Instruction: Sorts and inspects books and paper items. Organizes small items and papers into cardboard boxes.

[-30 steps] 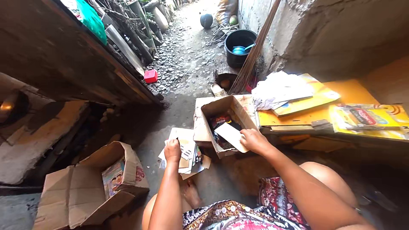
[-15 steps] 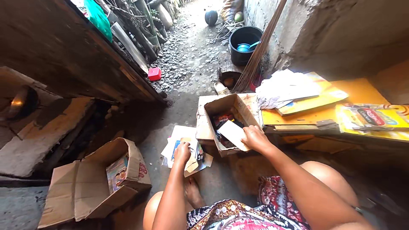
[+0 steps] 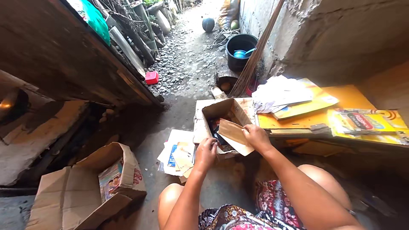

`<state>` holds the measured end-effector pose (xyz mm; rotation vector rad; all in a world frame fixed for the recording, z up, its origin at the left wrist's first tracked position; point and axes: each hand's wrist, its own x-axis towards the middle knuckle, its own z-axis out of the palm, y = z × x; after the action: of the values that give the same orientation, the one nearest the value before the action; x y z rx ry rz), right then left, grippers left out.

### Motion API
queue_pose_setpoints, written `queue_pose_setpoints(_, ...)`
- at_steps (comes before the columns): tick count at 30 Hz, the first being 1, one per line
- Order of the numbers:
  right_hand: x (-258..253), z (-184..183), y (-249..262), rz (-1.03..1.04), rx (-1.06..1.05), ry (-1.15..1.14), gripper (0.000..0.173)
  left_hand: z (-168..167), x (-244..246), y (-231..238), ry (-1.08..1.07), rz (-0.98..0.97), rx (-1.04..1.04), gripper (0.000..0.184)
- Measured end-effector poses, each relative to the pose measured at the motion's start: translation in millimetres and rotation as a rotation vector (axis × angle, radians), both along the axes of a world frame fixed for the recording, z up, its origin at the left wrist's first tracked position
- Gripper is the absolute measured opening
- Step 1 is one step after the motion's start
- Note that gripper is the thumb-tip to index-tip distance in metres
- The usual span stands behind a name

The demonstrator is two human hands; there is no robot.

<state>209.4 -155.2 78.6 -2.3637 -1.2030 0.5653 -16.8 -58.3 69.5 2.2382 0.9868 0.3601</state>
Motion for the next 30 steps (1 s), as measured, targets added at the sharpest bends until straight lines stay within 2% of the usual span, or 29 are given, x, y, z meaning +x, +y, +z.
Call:
queue_pose_setpoints(4,9,0,-3,-0.094,0.277,0.231,0.026,-11,25,-7,-0.104,-0.071,0.041,0.034)
queue_pose_setpoints(8,12,-8,1,-0.093,0.454,0.686,0.016,-19,46,-17,-0.229,-0.164,0.186,0.045)
queue_pose_setpoints(11,6,-6,2,-0.069,0.460,0.895,0.021,-24,54,-20,-0.244,-0.152,0.143,0.053)
queue_pose_setpoints(14,1,-3,0,0.067,0.433,0.989,0.035,-24,59,-19,-0.256,-0.119,0.070,0.058)
queue_pose_setpoints(16,-2,-3,-1,0.160,0.419,0.993,0.050,-22,60,-16,-0.249,-0.105,0.000,0.054)
queue_pose_setpoints(18,-2,-8,-1,0.217,0.431,0.941,0.055,-20,59,-12,-0.266,-0.104,-0.082,0.050)
queue_pose_setpoints(21,-6,-14,-1,0.197,0.473,0.846,0.042,-18,58,-9,-0.315,-0.116,-0.172,0.045)
queue_pose_setpoints(24,-10,-11,-3,0.173,0.495,0.780,0.033,-18,56,-8,-0.332,-0.132,-0.174,0.041)
queue_pose_setpoints(30,-16,-11,-8,0.179,0.524,0.705,0.025,-19,53,-8,-0.410,-0.070,-0.240,0.032)
